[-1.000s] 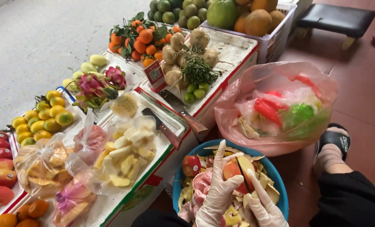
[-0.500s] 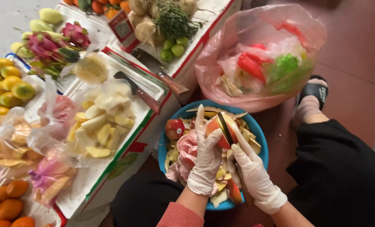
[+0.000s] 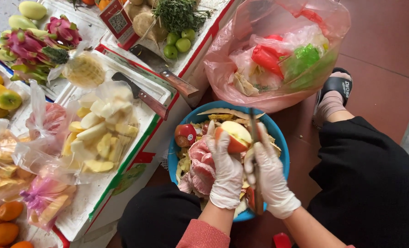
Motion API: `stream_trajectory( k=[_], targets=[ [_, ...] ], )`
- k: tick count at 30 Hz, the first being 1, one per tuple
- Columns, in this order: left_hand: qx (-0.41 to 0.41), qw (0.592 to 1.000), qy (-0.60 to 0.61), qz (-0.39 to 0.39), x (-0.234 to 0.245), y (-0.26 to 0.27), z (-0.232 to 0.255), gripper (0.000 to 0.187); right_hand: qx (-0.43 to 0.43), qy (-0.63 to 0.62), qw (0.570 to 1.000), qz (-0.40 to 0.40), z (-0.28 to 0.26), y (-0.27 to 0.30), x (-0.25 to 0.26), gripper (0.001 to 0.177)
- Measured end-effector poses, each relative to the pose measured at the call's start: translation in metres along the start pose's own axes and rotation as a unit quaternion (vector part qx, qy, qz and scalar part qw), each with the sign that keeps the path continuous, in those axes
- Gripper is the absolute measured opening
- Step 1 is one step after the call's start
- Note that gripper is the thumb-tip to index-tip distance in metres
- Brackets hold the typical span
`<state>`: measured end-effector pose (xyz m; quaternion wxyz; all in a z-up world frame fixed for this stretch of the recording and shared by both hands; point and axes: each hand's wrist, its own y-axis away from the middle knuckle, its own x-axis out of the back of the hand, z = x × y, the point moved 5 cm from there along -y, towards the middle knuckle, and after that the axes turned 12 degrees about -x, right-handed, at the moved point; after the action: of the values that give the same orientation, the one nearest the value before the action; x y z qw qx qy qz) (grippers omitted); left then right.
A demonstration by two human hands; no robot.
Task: Peeling and slicing an apple using a knife at a fruit stall.
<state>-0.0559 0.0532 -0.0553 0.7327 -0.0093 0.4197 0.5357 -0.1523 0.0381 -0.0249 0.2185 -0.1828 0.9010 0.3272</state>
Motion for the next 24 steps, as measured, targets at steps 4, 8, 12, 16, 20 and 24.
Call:
stream_trajectory(
  k=[4,8,12,16,20,24],
  targets=[
    [-0.007,0.994,0.086,0.072,0.027,-0.029,-0.002,0.051,-0.033,0.075,0.993,0.084,0.009,-0.015,0.046,0.054],
    [0.091,0.982,0.166,0.015,0.026,-0.037,-0.002,0.054,-0.165,0.122,0.972,0.118,0.031,-0.010,0.051,0.066],
    [0.134,0.964,0.226,-0.030,0.024,-0.031,0.007,0.060,-0.152,0.118,0.978,0.084,0.024,0.002,0.038,0.078],
    [0.172,0.963,0.206,-0.012,0.011,-0.021,0.021,0.067,0.069,0.089,0.993,-0.039,-0.013,0.009,0.026,0.083],
    [0.166,0.970,0.172,-0.035,0.000,-0.018,0.032,0.053,0.042,0.212,0.967,-0.136,-0.039,0.032,-0.004,0.086],
    [0.144,0.981,0.130,-0.016,-0.025,0.005,0.062,0.058,-0.001,0.295,0.946,-0.137,-0.030,0.025,-0.012,0.088]
  ],
)
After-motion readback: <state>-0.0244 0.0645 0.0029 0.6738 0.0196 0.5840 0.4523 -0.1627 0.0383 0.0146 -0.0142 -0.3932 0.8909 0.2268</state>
